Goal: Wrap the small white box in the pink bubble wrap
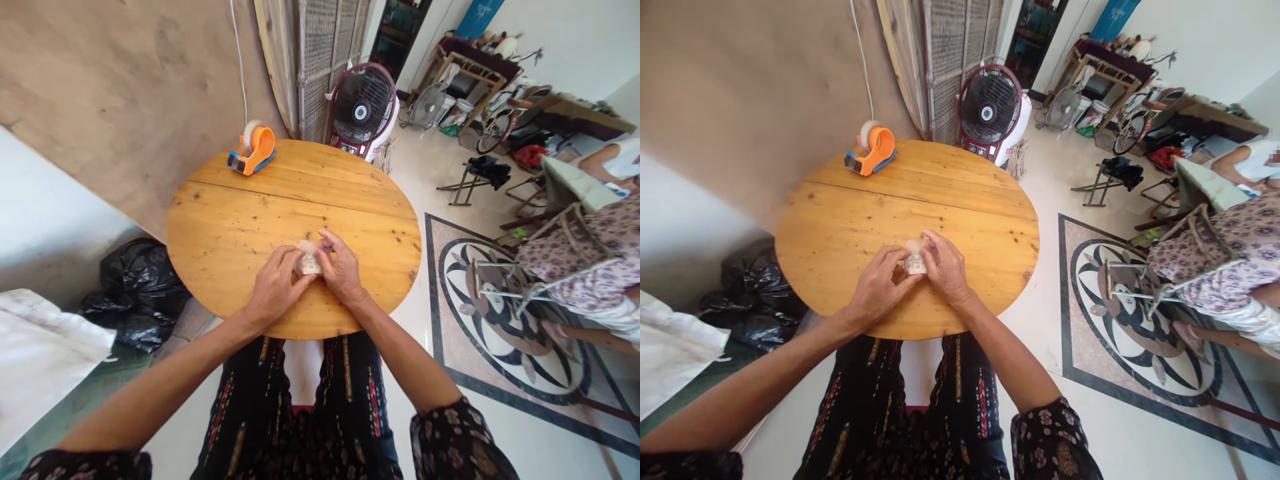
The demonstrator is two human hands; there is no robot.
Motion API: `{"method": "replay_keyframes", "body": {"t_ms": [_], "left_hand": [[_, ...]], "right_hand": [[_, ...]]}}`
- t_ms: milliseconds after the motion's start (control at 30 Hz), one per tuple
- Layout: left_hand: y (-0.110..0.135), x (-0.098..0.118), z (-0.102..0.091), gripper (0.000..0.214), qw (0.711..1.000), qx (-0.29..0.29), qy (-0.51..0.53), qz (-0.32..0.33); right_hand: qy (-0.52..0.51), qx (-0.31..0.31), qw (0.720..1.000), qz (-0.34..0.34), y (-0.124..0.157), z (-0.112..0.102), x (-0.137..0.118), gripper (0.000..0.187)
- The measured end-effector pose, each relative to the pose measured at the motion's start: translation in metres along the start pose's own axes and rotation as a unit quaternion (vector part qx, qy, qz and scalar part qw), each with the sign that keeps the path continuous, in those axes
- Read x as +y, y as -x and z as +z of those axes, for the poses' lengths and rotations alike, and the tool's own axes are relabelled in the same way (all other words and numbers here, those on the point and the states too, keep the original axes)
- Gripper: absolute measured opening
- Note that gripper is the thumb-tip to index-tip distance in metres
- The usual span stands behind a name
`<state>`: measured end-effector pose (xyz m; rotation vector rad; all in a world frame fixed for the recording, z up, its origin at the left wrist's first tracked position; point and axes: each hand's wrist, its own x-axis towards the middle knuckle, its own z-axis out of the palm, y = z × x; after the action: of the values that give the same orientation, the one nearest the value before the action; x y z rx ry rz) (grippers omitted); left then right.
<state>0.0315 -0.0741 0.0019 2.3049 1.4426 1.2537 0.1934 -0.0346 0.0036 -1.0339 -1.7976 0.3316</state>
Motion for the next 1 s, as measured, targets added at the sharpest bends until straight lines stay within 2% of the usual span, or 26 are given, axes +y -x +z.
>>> {"method": "replay_keyframes", "body": {"t_ms": [200,433,633,733,867,1000], "left_hand": [[-0.004,-0.004,-0.003,0.030,1.000,-0.005,0.002,0.026],[-0.010,-0.014,-0.006,0.029,0.999,-0.011,-0.007,0.051],[-0.023,-0.022,-0.009,0.028,0.989,-0.085,0.049,0.112],[-0.024,-0.023,-0.007,0.029,0.989,-0.083,0.059,0.107],[-0.019,-0.024,-0.003,0.025,0.992,-0.065,0.065,0.089],[-0.015,-0.024,0.000,0.027,0.993,-0.053,0.077,0.076]], "right_hand": [[-0.091,-0.012,0.995,0.046,-0.003,-0.003,0.004,0.034],[-0.083,-0.041,0.995,0.035,-0.002,-0.008,0.007,0.032],[-0.051,-0.057,0.997,-0.003,-0.003,-0.014,0.007,0.032],[-0.007,-0.078,0.997,-0.026,-0.004,-0.019,0.005,0.034],[0.063,-0.116,0.987,-0.089,-0.001,-0.028,0.000,0.038],[0.091,-0.134,0.977,-0.135,0.005,-0.035,-0.005,0.043]]}}
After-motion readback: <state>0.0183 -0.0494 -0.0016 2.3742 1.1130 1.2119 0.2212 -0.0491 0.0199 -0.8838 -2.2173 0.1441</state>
